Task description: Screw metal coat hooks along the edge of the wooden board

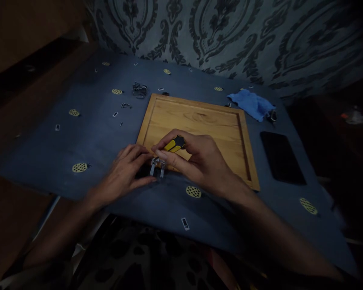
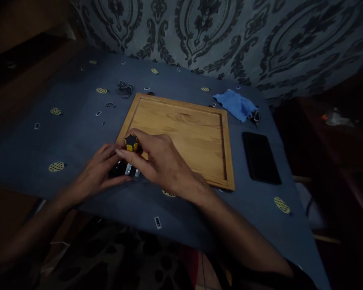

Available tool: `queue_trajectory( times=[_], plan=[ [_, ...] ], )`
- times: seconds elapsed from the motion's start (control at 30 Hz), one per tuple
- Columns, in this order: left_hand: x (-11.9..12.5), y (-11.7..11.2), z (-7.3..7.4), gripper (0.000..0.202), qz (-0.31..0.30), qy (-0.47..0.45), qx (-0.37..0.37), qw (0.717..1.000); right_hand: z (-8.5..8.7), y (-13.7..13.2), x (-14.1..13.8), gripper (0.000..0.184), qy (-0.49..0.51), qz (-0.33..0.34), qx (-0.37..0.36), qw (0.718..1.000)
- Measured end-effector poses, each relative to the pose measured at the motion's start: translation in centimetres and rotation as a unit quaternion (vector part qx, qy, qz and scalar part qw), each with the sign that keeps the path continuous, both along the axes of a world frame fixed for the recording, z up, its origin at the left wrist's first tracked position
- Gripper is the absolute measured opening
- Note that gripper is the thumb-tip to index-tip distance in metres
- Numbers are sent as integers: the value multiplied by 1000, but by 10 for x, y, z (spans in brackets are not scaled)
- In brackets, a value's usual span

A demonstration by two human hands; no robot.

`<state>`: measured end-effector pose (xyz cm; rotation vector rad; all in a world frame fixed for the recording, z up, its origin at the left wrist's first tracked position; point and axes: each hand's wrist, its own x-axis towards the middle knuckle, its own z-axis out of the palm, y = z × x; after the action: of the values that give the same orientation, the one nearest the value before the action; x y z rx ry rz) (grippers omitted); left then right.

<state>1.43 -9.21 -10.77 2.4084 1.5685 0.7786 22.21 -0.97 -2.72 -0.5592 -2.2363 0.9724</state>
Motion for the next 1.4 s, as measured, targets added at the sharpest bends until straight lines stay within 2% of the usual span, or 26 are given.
queue_trajectory(
  times=[0.17,0.27,0.33,0.43,0.53,0.57,0.7,0.83,0.97,1.23,1.4],
  plan=[
    [0,1,-1,53,-5,2,11,1000,4,2,1,19,-28,27,-8,999],
    [0,2,0,52,-12,-2,11,1000,4,0,-1,15,-30,39,-41,998],
    [1,1,0,52,-13,-3,8,1000,3,-3,-5,14,4,38,-86,996],
    [1,1,0,55,-8,-5,5,1000,-2,-10,-15,24,92,34,-169,981],
    [1,1,0,53,-7,-16,-10,1000,-5,-16,-25,10,129,6,-182,975],
    [1,0,1,51,-8,-20,-18,1000,-5,-17,-29,12,129,-5,-179,975],
    [1,0,2,50,-11,-25,-31,999,-11,-18,-43,48,134,-53,-168,975],
    [2,1,2,50,-6,-13,-14,1000,-19,-16,-57,59,175,-101,-170,964],
    [1,1,1,49,-10,-11,-5,1000,-18,-14,-62,62,225,-76,-188,953],
    [0,1,1,49,-16,-30,-6,999,-14,-12,-61,64,161,-42,-193,967],
    [1,1,-1,50,-20,-29,3,999,-16,-8,-61,62,192,8,-208,959]
  ],
)
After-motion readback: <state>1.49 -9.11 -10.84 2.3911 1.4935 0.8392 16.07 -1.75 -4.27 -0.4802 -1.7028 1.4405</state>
